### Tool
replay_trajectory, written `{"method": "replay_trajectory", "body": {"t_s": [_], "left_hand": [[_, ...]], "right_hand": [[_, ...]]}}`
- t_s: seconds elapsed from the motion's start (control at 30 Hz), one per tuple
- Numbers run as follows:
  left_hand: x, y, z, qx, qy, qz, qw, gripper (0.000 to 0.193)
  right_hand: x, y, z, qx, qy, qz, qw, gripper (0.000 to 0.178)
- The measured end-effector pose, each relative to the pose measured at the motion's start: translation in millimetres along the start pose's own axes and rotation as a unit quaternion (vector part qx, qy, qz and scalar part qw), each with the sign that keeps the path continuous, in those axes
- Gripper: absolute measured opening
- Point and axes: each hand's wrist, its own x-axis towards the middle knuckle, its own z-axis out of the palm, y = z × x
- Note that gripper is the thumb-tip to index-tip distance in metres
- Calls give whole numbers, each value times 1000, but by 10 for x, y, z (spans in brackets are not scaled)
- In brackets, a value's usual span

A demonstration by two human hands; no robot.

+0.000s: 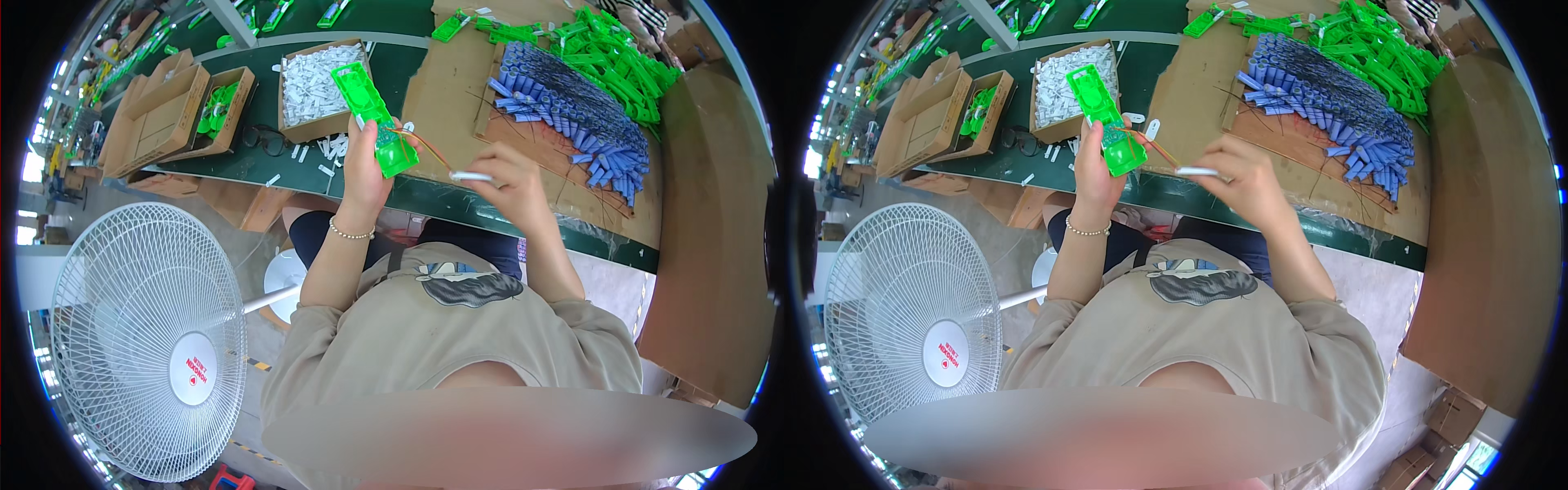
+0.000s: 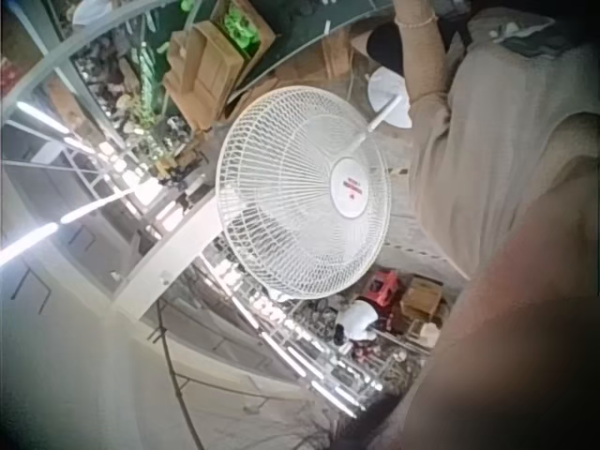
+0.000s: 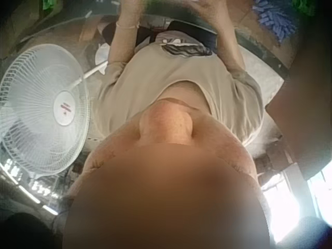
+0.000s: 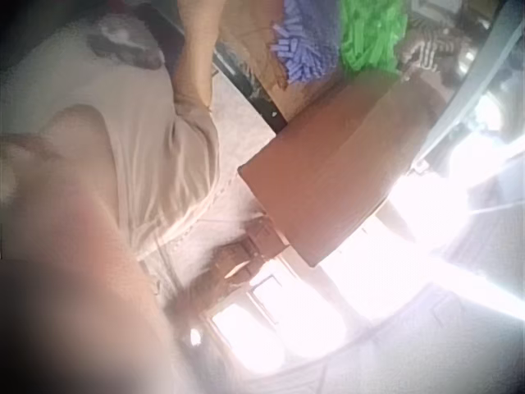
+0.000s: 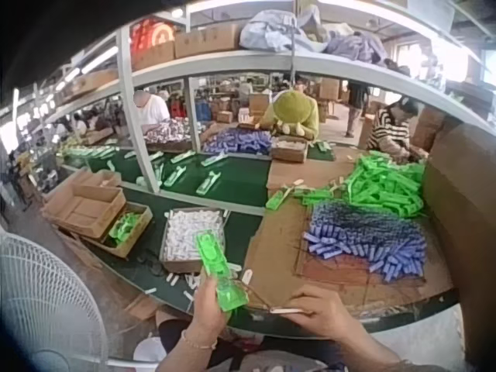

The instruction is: Manually assembling electronic components into green plastic housings on a production line.

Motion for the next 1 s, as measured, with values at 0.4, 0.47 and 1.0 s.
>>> {"method": "replay_trajectory", "body": {"t_s": [0.4, 0.47, 1.0], "left_hand": [[-8, -152, -159, 177, 39, 86, 980, 46], [-31, -139, -182, 197, -3, 60, 979, 48], [-424, -404, -84, 259, -209, -87, 939, 59]], "right_hand": [[135, -125, 168, 23, 135, -164, 977, 26], [107, -75, 181, 34, 131, -120, 983, 21], [166, 165, 129, 571, 1, 377, 729, 22]]}}
